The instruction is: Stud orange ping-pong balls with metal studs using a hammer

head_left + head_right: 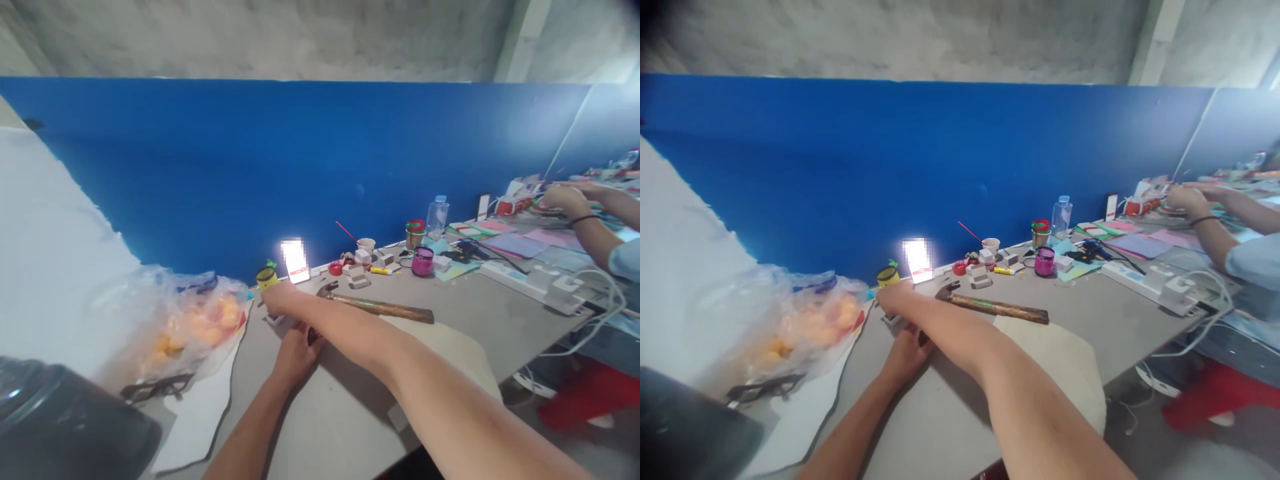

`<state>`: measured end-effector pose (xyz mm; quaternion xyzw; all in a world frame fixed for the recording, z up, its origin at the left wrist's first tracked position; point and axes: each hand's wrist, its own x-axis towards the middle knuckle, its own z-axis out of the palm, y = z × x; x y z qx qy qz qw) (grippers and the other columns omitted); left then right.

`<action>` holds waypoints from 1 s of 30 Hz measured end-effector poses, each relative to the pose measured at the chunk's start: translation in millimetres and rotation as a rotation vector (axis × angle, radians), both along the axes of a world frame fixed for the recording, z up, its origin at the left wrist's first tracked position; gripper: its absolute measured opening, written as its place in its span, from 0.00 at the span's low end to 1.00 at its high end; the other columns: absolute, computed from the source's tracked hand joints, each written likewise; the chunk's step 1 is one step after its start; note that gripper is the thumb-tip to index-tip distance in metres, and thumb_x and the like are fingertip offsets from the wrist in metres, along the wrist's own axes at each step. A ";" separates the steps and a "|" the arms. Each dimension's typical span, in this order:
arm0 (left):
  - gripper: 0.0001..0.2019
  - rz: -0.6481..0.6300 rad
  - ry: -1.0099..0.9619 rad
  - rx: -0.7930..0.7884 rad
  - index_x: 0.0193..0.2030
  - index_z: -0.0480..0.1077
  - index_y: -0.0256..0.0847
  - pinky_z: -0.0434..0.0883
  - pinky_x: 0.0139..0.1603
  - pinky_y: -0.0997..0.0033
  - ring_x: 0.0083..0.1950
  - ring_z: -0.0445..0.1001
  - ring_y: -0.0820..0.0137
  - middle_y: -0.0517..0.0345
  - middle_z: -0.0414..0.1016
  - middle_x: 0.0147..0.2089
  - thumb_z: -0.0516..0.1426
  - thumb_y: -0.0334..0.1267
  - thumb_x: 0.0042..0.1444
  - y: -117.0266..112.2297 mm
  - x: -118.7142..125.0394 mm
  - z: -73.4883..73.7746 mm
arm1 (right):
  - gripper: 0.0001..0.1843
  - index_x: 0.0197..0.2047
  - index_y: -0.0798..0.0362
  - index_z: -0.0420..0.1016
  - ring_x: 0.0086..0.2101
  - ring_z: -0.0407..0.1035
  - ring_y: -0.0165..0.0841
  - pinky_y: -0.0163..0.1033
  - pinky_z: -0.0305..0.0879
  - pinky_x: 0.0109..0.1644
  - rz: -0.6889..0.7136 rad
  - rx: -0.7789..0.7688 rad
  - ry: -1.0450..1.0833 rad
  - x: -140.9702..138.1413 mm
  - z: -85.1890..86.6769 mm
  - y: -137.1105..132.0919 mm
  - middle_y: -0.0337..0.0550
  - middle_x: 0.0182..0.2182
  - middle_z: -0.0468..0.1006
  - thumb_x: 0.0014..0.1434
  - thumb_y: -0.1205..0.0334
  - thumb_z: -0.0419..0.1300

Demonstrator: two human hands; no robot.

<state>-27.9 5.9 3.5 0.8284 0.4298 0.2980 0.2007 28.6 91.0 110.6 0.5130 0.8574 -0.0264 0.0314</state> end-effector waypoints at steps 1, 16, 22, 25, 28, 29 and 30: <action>0.15 0.000 -0.009 -0.006 0.52 0.75 0.38 0.73 0.53 0.56 0.49 0.78 0.56 0.44 0.79 0.49 0.60 0.38 0.59 0.5 -0.4 -0.2 | 0.22 0.59 0.57 0.77 0.57 0.76 0.53 0.59 0.75 0.56 -0.005 -0.006 -0.005 -0.6 0.5 -1.0 0.60 0.57 0.81 0.61 0.66 0.66; 0.13 0.001 -0.096 -0.049 0.49 0.73 0.37 0.70 0.42 0.62 0.38 0.76 0.62 0.50 0.78 0.43 0.61 0.39 0.59 -5.2 3.5 7.6 | 0.16 0.52 0.56 0.80 0.54 0.78 0.50 0.53 0.76 0.55 0.015 -0.001 0.072 9.3 -14.3 1.7 0.58 0.51 0.84 0.60 0.67 0.65; 0.12 -0.035 -0.125 -0.058 0.47 0.74 0.37 0.70 0.42 0.63 0.39 0.75 0.62 0.50 0.79 0.43 0.61 0.39 0.59 -3.5 2.1 5.2 | 0.15 0.51 0.55 0.81 0.55 0.77 0.51 0.54 0.74 0.57 -0.003 0.015 0.120 7.5 -24.3 7.4 0.59 0.50 0.84 0.59 0.67 0.65; 0.11 -0.056 -0.142 -0.073 0.46 0.74 0.37 0.70 0.41 0.63 0.38 0.75 0.62 0.50 0.79 0.40 0.61 0.38 0.58 -2.4 0.9 3.5 | 0.15 0.49 0.55 0.82 0.54 0.78 0.51 0.52 0.75 0.55 -0.007 0.017 0.154 8.3 -28.6 6.8 0.58 0.47 0.85 0.58 0.67 0.65; 0.11 -0.060 -0.168 -0.049 0.46 0.74 0.38 0.70 0.40 0.64 0.38 0.74 0.63 0.53 0.78 0.38 0.61 0.39 0.58 -2.2 1.1 2.9 | 0.12 0.47 0.53 0.83 0.52 0.79 0.48 0.47 0.75 0.51 -0.009 0.020 0.213 14.6 -29.2 6.9 0.55 0.47 0.85 0.60 0.67 0.62; 0.11 -0.056 -0.169 -0.034 0.46 0.75 0.38 0.70 0.40 0.64 0.38 0.74 0.63 0.53 0.78 0.38 0.62 0.39 0.58 -2.4 1.4 2.7 | 0.12 0.46 0.53 0.84 0.51 0.79 0.46 0.44 0.75 0.50 -0.012 0.022 0.237 18.0 -28.8 7.2 0.54 0.47 0.85 0.62 0.66 0.60; 0.10 -0.050 -0.169 -0.023 0.45 0.75 0.39 0.70 0.40 0.65 0.38 0.74 0.63 0.54 0.77 0.38 0.62 0.39 0.57 -2.5 1.8 2.3 | 0.13 0.46 0.52 0.84 0.50 0.79 0.44 0.42 0.74 0.49 -0.016 0.023 0.265 21.9 -28.3 7.5 0.52 0.48 0.85 0.64 0.65 0.58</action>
